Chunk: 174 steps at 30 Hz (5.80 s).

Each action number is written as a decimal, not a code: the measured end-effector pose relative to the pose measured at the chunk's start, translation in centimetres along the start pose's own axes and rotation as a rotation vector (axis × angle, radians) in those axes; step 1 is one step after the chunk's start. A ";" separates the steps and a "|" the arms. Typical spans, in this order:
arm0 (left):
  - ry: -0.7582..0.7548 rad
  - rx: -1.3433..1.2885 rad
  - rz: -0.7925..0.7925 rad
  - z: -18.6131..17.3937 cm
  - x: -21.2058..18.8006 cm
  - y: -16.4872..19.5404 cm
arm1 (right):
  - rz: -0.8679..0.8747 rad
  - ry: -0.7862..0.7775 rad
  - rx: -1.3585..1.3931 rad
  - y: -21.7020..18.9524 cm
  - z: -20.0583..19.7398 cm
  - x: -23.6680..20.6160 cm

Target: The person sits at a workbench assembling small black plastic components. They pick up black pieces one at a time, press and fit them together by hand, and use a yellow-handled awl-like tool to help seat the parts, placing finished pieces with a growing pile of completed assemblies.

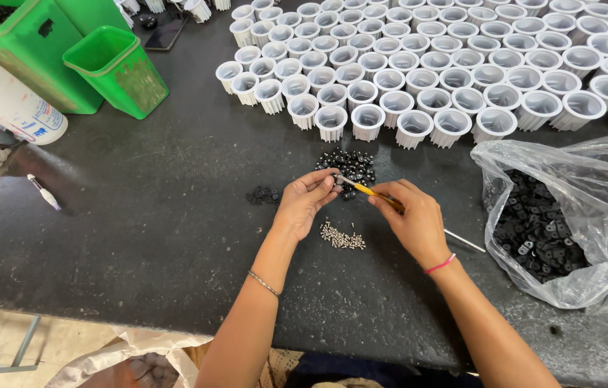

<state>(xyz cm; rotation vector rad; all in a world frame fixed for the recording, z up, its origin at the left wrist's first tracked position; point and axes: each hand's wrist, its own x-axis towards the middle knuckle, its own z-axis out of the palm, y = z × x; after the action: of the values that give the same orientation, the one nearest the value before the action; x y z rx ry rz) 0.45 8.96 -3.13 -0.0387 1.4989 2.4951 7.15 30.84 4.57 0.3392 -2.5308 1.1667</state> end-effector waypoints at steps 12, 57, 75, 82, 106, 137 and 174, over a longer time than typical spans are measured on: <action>0.008 0.190 0.124 -0.4 0.0 0.3 | -0.006 -0.003 -0.032 0.3 0.3 -0.1; 0.072 0.394 0.242 0.3 0.0 -0.2 | 0.095 -0.024 -0.057 1.8 2.1 -0.7; 0.046 0.395 0.234 0.5 0.0 -0.4 | 0.101 -0.044 -0.073 1.4 1.3 -0.3; 0.074 0.387 0.233 0.4 0.1 -0.6 | 0.010 -0.043 0.029 1.2 1.3 -0.2; 0.053 0.393 0.248 0.4 -0.2 -0.2 | -0.001 -0.016 -0.036 1.5 1.7 -0.3; 0.046 0.419 0.238 0.6 -0.3 -0.6 | -0.025 -0.030 -0.004 1.9 1.2 -0.3; 0.617 1.185 0.234 -5.4 -4.1 7.2 | -0.033 0.125 -0.453 5.4 -1.1 0.2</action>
<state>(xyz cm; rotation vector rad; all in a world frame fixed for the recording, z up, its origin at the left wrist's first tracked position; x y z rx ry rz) 2.46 0.25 1.13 -0.4664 3.1115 1.3536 5.33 35.10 1.56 0.1842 -2.5703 0.5548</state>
